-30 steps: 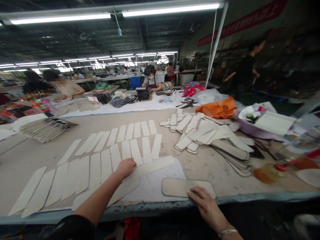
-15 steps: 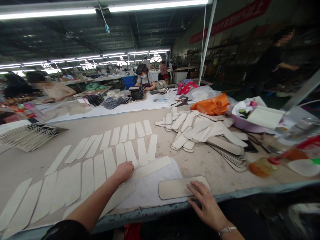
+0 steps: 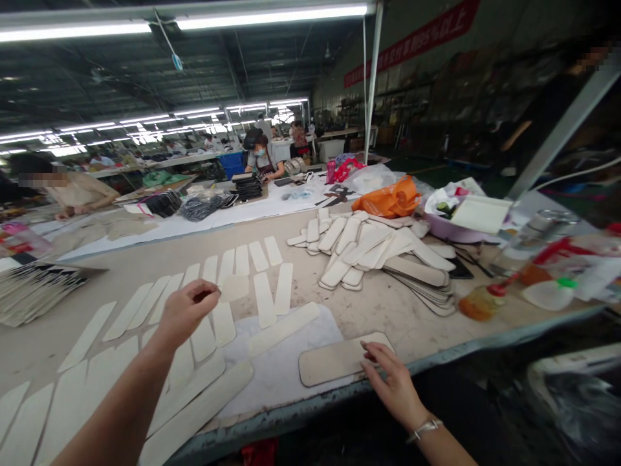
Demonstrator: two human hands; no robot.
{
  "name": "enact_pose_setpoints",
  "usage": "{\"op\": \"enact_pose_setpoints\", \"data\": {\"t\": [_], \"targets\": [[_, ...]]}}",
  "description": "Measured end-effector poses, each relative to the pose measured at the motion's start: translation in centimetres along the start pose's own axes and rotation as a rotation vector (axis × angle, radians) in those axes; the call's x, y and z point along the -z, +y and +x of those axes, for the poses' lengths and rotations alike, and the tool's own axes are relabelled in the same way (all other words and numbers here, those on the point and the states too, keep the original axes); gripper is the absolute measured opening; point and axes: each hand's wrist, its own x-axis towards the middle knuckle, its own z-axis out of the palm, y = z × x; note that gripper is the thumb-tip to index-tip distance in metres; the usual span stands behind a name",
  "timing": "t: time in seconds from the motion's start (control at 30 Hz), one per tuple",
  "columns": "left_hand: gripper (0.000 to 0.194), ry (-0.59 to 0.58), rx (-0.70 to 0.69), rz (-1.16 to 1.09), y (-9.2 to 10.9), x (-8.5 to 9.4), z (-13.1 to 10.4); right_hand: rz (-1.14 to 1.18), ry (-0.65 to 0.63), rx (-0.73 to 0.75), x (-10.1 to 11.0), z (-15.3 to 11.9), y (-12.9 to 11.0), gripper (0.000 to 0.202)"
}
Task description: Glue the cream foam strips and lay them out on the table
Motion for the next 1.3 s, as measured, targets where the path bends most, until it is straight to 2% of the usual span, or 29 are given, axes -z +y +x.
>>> {"op": "enact_pose_setpoints", "data": {"t": [0.1, 0.2, 0.23, 0.37, 0.47, 0.57, 0.67, 0.73, 0.8, 0.93, 1.03, 1.2, 1.3], "targets": [[0.019, 0.013, 0.039, -0.416, 3.2, 1.5, -1.0, 0.218, 0.022, -0.177, -1.2, 1.5, -2.0, 0.031], [0.022, 0.009, 0.106, -0.689, 6.8, 1.2, -3.0, 0.576, 0.004, -0.485, -2.5, 3.0, -3.8, 0.049], [0.022, -0.013, 0.143, -0.744, 8.1, 0.9, -3.8, 0.635, -0.006, -0.546, -2.8, 3.4, -4.3, 0.057], [0.022, -0.082, 0.323, -0.885, 12.5, -0.6, -6.3, 0.745, -0.032, -0.668, -3.4, 4.1, -5.3, 0.065], [0.024, -0.072, 0.416, -0.950, 13.7, -1.9, -6.9, 0.775, -0.028, -0.719, -2.8, 3.9, -5.2, 0.062], [0.027, -0.110, 0.534, -0.961, 13.0, -3.6, -7.2, 0.741, -0.017, -0.743, -1.6, 3.3, -4.5, 0.053], [0.027, -0.108, 0.576, -0.828, 10.5, -6.1, -8.1, 0.643, 0.009, -0.762, -0.1, 2.4, -3.1, 0.045], [0.027, -0.073, 0.579, -0.731, 8.3, -8.3, -9.4, 0.535, 0.027, -0.774, 1.0, 1.9, -1.9, 0.038], [0.029, -0.083, 0.607, -0.744, 6.0, -10.9, -11.1, 0.398, 0.032, -0.775, 2.1, 1.5, -0.7, 0.030], [0.032, -0.208, 0.602, -0.790, 3.0, -15.4, -14.5, 0.114, 0.020, -0.742, 3.8, 1.8, 0.9, 0.021], [0.033, -0.284, 0.548, -0.606, 2.7, -17.0, -15.4, -0.060, 0.011, -0.701, 4.4, 2.6, 1.6, 0.020], [0.033, -0.354, 0.452, -0.374, 3.9, -17.6, -14.5, -0.252, -0.026, -0.674, 4.5, 3.5, 2.5, 0.016], [0.032, -0.420, 0.437, -0.255, 4.0, -18.0, -14.0, -0.322, -0.053, -0.684, 4.5, 3.6, 2.9, 0.016]]}}
